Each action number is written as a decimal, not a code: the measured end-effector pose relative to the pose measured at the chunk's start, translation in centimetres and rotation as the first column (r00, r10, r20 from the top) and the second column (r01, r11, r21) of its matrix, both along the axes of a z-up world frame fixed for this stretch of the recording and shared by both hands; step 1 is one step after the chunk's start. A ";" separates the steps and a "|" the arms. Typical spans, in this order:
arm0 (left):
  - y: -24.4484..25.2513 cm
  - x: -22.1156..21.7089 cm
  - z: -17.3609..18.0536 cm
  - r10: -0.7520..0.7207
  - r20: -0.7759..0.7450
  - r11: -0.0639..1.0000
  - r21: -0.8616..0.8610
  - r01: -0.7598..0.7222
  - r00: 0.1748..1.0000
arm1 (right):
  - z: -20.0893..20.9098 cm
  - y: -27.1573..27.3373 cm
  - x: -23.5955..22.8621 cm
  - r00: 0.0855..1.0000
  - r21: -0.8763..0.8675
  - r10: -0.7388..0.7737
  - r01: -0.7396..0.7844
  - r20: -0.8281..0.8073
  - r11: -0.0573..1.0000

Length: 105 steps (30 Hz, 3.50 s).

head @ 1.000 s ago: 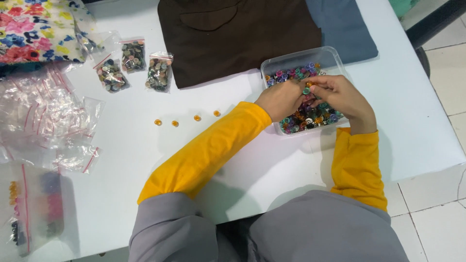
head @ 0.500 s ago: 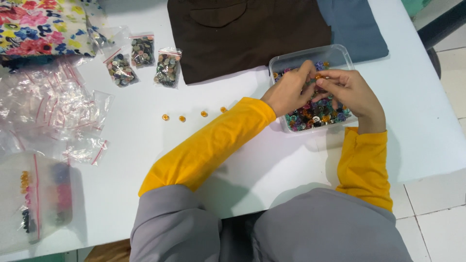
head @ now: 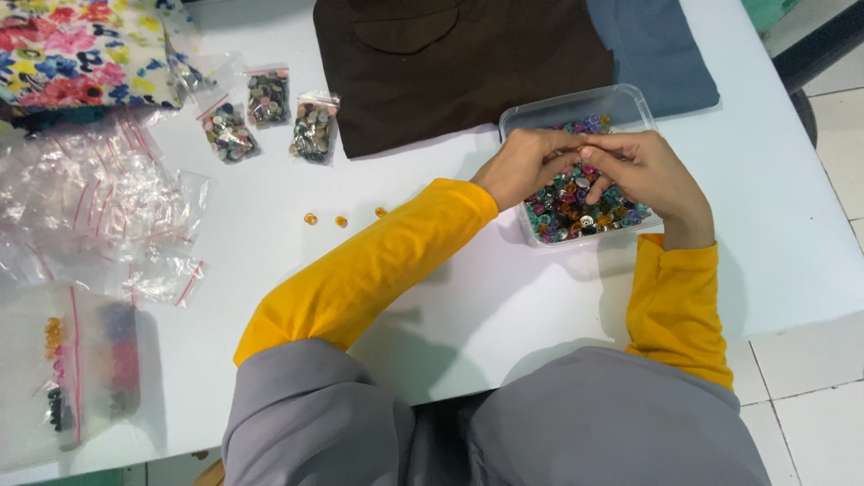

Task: The person picks up buttons from a container by hand, sorts them by color on a white surface, and places a group of pink buttons into a plastic bag.

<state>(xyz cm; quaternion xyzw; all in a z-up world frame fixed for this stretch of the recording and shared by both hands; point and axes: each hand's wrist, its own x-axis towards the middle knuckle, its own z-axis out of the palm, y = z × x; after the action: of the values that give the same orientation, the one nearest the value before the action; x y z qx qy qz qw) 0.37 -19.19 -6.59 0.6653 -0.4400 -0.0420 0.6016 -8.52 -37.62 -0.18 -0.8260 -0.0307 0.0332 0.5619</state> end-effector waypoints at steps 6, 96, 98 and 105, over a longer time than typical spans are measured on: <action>3.6 0.3 1.9 0.174 0.277 0.981 0.036 -0.191 0.945 | 4.1 3.5 -0.6 0.984 -0.085 0.006 0.009 0.175 0.996; 21.2 -5.7 4.0 0.509 0.278 0.853 -0.039 -0.520 0.815 | 5.1 17.7 -0.5 0.973 -0.532 0.147 -0.029 0.180 0.847; 18.4 -5.7 5.8 0.410 0.271 0.908 -0.029 -0.418 0.871 | 6.4 14.4 -0.3 0.974 -0.635 0.162 -0.024 0.160 0.772; 4.6 -4.0 3.4 0.052 0.416 0.823 0.497 -0.275 0.908 | 7.1 7.1 2.2 0.892 -0.805 -0.118 -0.330 -0.437 0.493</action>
<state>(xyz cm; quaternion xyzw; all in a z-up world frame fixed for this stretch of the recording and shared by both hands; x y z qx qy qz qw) -3.63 -14.54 -3.19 0.8395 -0.4590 0.0187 0.2902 -6.35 -30.48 6.90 -0.9605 0.0643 0.2637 0.0612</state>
